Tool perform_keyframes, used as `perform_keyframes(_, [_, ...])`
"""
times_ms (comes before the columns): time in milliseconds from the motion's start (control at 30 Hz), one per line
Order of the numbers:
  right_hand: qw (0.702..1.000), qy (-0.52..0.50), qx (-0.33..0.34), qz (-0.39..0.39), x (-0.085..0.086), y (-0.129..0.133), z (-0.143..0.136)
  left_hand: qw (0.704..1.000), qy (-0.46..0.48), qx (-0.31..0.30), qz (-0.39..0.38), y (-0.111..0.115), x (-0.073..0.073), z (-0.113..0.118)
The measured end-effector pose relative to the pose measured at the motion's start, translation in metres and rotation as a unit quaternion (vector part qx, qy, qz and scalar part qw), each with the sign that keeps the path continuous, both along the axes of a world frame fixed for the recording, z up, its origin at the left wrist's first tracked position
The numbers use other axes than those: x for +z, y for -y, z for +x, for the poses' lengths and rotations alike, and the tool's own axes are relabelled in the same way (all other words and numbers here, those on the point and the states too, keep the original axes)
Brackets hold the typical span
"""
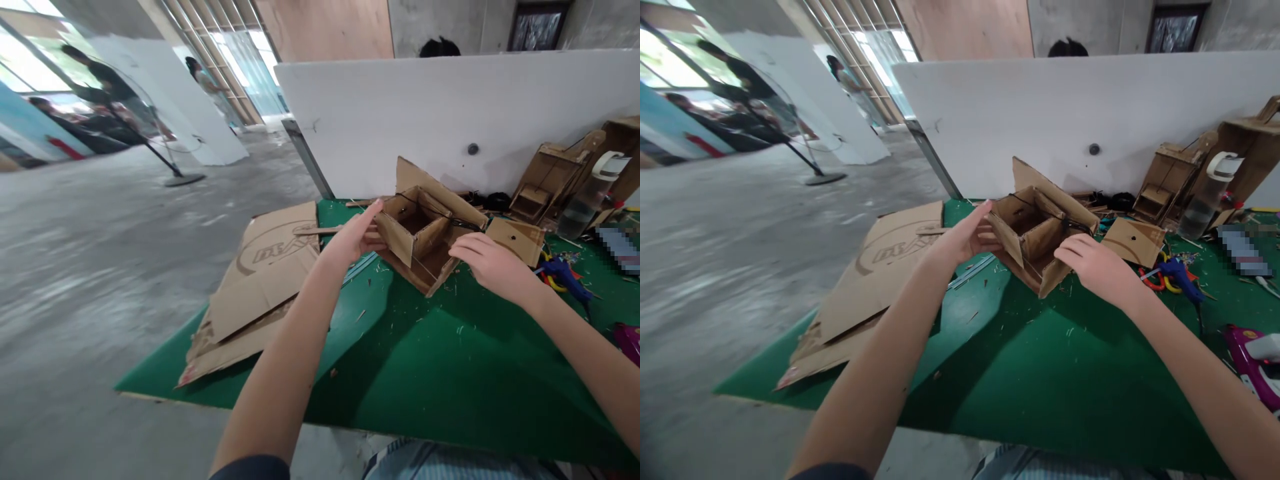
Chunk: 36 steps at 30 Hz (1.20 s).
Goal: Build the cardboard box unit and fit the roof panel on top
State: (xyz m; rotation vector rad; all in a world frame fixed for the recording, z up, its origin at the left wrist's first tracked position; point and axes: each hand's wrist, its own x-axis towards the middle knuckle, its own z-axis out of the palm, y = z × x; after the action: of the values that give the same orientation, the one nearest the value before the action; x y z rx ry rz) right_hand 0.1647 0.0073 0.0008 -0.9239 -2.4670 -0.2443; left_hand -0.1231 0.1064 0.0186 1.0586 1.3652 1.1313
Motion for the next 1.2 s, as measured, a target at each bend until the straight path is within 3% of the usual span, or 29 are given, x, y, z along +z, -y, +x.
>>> perform_keyframes(233, [0.996, -0.084, -0.005, -0.008, -0.01, -0.019, 0.01, 0.987, 0.113, 0.035, -0.106, 0.026, -0.03, 0.008])
perform_keyframes(400, [0.99, -0.136, -0.031, -0.019, -0.013, -0.023, 0.009, 0.979, 0.166, 0.028, -0.118, 0.044, -0.035, 0.014])
perform_keyframes(600, [0.984, -0.17, -0.048, -0.034, -0.014, -0.027, 0.014, 0.978, 0.161, 0.018, -0.132, 0.059, -0.039, 0.02])
perform_keyframes(800, [0.98, -0.185, -0.057, -0.043, -0.018, -0.027, 0.012, 0.977, 0.182, 0.068, -0.09, 0.072, -0.049, 0.024])
perform_keyframes(900, [0.976, -0.202, -0.068, -0.032, -0.019, -0.022, 0.01, 0.986, 0.129, 0.094, -0.043, 0.089, -0.062, 0.025])
perform_keyframes(1000, [0.969, -0.232, -0.09, 0.0, -0.018, -0.008, 0.005, 0.991, -0.053, 0.099, 0.068, 0.115, -0.073, 0.027])
perform_keyframes(1067, [0.963, -0.25, -0.1, 0.011, -0.021, 0.003, 0.002, 0.957, -0.209, 0.016, 0.201, 0.131, -0.073, 0.033])
perform_keyframes(1100, [0.958, -0.266, -0.106, 0.008, -0.024, 0.008, 0.001, 0.919, -0.282, -0.038, 0.275, 0.136, -0.07, 0.037])
perform_keyframes(1200, [0.925, -0.354, -0.129, -0.044, -0.042, 0.018, -0.004, 0.755, -0.46, -0.163, 0.439, 0.135, -0.052, 0.055])
